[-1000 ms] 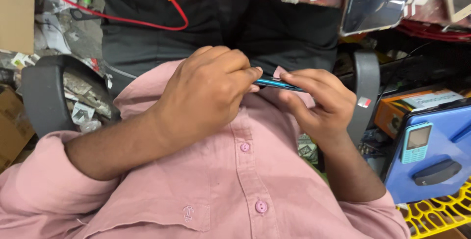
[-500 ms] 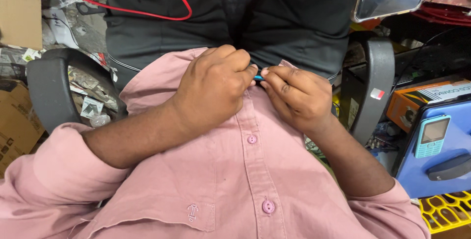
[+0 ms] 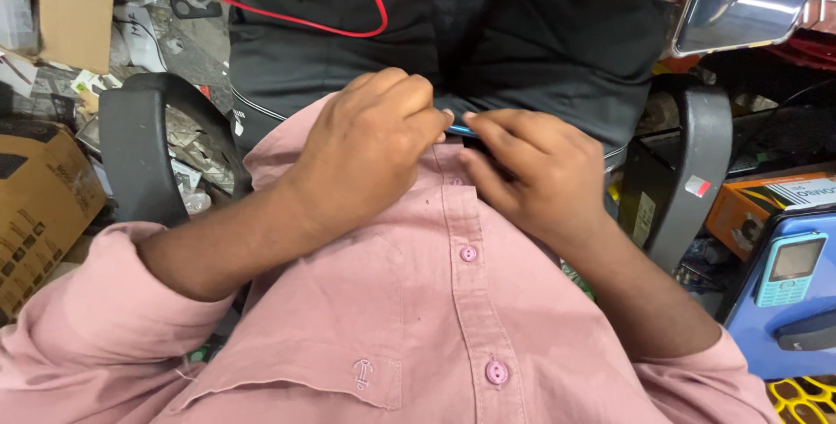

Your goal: The person pries open the back of a smartphone using a blue pry tool, works around the battery compartment of the opened phone, then presses the back cover onto a blue phone and snaps it closed. They then wipe the phone's screen with a cloth and set the phone on the cluttered workbench.

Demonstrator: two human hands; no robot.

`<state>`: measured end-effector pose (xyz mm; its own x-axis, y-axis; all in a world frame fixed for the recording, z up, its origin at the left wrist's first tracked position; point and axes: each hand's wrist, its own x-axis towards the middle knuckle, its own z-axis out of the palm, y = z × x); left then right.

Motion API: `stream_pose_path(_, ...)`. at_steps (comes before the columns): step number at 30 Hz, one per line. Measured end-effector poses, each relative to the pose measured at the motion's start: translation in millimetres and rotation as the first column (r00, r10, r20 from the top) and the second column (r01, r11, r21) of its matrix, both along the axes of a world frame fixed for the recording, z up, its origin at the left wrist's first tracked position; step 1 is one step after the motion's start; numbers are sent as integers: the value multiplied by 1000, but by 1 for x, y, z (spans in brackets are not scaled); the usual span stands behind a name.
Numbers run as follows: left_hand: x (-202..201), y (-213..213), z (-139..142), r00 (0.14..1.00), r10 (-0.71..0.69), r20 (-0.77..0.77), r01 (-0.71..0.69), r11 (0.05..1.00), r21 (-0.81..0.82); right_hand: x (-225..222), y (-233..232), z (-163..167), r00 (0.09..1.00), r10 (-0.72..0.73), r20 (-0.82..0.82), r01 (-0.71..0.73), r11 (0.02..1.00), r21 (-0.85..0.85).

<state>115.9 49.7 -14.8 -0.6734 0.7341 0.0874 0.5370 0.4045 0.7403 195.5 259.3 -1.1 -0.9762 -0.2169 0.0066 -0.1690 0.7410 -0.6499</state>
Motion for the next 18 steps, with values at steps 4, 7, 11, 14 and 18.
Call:
stream_pose_path(4,7,2,-8,997,3,-75,-5,1000,-27,-11,-11,-7,993,49,-105,-45,998,41)
stream_pose_path(7,9,4,-13,995,-4,-103,-1,999,-44,-10,-11,-11,988,72,-140,-67,997,38)
stream_pose_path(11,7,1,-10,996,-10,-92,8,1000,-15,-5,-4,-15,991,58,-121,-57,998,15)
stream_pose_path(14,-6,-12,-5,998,8,60,-15,994,112,-4,3,-13,995,12,-96,-18,998,-64)
stream_pose_path(18,-18,-32,0,940,35,340,-106,976,192,-8,6,-6,998,-46,-31,40,985,-170)
